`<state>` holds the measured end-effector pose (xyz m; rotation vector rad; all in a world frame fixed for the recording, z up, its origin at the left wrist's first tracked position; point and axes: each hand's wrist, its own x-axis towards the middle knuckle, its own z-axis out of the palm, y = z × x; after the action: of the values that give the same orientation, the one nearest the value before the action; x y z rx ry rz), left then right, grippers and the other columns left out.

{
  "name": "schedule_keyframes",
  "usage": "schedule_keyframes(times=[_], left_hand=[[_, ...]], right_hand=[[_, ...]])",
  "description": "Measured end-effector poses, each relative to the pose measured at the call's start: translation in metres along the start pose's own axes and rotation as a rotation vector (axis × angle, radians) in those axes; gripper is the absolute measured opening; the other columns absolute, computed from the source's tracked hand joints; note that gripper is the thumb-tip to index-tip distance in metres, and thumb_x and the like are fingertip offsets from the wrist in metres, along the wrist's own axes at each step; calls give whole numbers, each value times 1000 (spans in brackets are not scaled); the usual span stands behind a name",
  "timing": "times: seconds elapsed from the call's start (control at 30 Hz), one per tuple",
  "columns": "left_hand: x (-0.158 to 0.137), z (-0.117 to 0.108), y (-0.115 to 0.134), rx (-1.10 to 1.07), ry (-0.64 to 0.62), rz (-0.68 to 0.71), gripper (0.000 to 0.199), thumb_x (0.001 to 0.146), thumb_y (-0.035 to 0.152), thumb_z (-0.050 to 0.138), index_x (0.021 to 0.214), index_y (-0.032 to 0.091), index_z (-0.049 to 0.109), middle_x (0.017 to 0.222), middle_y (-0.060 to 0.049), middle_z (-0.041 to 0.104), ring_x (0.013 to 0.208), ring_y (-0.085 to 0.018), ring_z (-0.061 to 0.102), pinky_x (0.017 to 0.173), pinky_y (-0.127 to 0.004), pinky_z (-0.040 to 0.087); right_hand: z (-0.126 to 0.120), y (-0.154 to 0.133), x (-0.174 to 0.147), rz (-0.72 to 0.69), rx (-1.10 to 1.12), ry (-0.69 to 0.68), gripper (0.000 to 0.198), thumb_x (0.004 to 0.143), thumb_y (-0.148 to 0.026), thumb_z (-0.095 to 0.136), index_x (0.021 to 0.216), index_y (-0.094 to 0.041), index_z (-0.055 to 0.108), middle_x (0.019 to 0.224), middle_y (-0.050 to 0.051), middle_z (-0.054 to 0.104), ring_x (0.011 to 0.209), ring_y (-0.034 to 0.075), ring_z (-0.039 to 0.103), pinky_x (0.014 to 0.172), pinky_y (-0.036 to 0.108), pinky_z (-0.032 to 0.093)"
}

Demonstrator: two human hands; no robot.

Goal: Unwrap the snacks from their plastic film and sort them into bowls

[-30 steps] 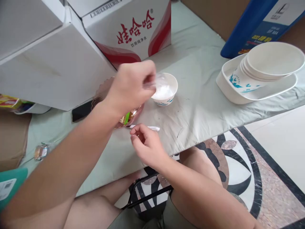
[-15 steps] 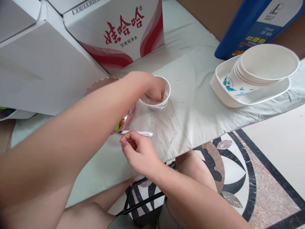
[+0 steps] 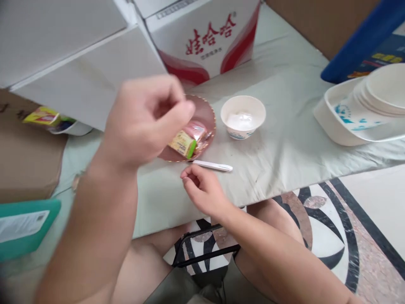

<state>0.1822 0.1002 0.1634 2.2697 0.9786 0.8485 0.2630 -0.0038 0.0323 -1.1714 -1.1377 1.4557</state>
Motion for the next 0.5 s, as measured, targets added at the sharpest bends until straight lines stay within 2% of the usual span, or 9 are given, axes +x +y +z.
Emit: schedule_keyframes(times=[0.07,0.17,0.23,0.3,0.37,0.4,0.47,0.5], left_hand=[[-64,-19,-18,-170,166,-116,37,85,13,56,63,22,28,60,5,32,56,-8,29,54,-24,26],[-149,-30,-51,-203,324,-329,45,85,16,57,61,22,20,57,5,22,52,-8,21,49,-26,21],[-191,-35,-72,-208,396,-493,48,86,20,56,59,21,16,56,5,15,50,-8,16,47,-28,18],[-220,-45,-91,-169,499,-638,50,88,25,56,58,21,15,55,5,14,50,-9,17,47,-28,20],[-241,-61,-111,-34,671,-728,47,87,26,58,58,21,21,56,3,23,53,-12,31,53,-27,33],[-250,-70,-122,66,769,-758,41,85,25,61,59,22,29,60,2,32,60,-14,42,62,-29,42],[-263,-86,-147,268,913,-811,21,78,20,68,71,24,49,81,-3,54,92,-23,58,89,-39,50],[-269,-93,-160,333,941,-840,19,74,18,71,83,24,56,98,-6,60,110,-28,57,101,-46,46]], right_hand=[[8,3,-5,-26,-98,-28,11,84,-31,55,83,-21,58,64,-4,53,57,11,47,56,26,38],[24,13,-13,-74,-276,-88,11,86,-30,56,83,-21,60,65,-3,56,59,12,50,58,26,40],[38,21,-16,-107,-379,-130,11,88,-30,56,84,-21,61,66,-2,58,59,12,52,57,27,41],[56,29,-16,-101,-468,-177,13,89,-30,55,85,-21,62,66,-1,59,58,13,53,56,27,42],[76,35,-12,-77,-548,-227,14,90,-31,55,86,-21,63,65,-1,59,58,14,54,55,27,42],[86,37,-10,-70,-586,-250,14,90,-31,55,86,-21,63,64,-1,59,57,14,54,55,28,42],[104,40,-7,-76,-648,-284,13,89,-31,56,85,-21,64,63,-1,59,56,14,53,54,28,41],[111,41,-6,-82,-672,-289,13,89,-31,56,84,-21,64,62,-1,59,55,14,52,53,28,41]])
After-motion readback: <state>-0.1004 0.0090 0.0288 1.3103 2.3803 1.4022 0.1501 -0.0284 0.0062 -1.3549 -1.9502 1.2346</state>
